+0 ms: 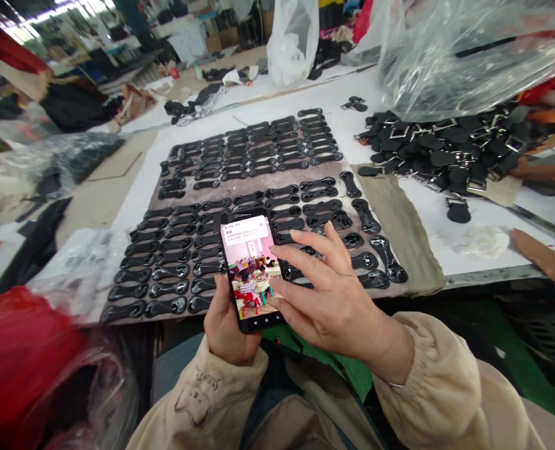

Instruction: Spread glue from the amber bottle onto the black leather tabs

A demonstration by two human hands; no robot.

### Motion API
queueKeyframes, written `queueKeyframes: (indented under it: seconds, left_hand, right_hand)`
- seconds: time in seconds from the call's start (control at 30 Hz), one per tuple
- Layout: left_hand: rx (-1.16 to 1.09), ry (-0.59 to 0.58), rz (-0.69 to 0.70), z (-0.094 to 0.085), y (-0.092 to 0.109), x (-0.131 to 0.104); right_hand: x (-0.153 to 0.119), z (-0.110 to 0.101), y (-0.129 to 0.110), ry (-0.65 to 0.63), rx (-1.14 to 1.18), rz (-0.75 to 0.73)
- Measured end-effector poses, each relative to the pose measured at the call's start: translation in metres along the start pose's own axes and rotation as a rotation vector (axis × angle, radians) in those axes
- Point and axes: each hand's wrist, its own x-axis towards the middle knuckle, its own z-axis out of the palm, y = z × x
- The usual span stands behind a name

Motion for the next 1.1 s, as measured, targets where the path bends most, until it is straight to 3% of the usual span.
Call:
queueKeyframes:
  seconds: [0.3,0.47,0.63,0.73,0.87,1.1]
  left_hand:
    - [-0.033,0.053,0.018,0.001,0.0,0.001]
    - [-0.067,-0.023,-0.024,0.001,0.002,0.001]
    - [-0.016,0.124,-0.056,0.0,0.002,0.0]
    - [-0.004,0.15,-0.08,0.0,0.002,0.0]
    - [-0.024,0.124,-0.055,-0.001,0.001,0.001]
    - [-0.103,-0.032,-0.02,-0.002,0.0,0.003]
  right_hand:
    - [0.002,-0.001,-0.007,-0.104,0.075,0.026]
    - [-0.001,0.001,-0.001,0.008,0.079,-0.003]
    - [0.0,0.0,0.002,0.086,0.057,0.022]
    - [0.001,-0.001,0.003,0.099,0.042,0.039]
    - [0.003,0.0,0.003,0.125,0.039,0.052]
    - [0.002,0.001,0.004,0.172,0.01,0.094]
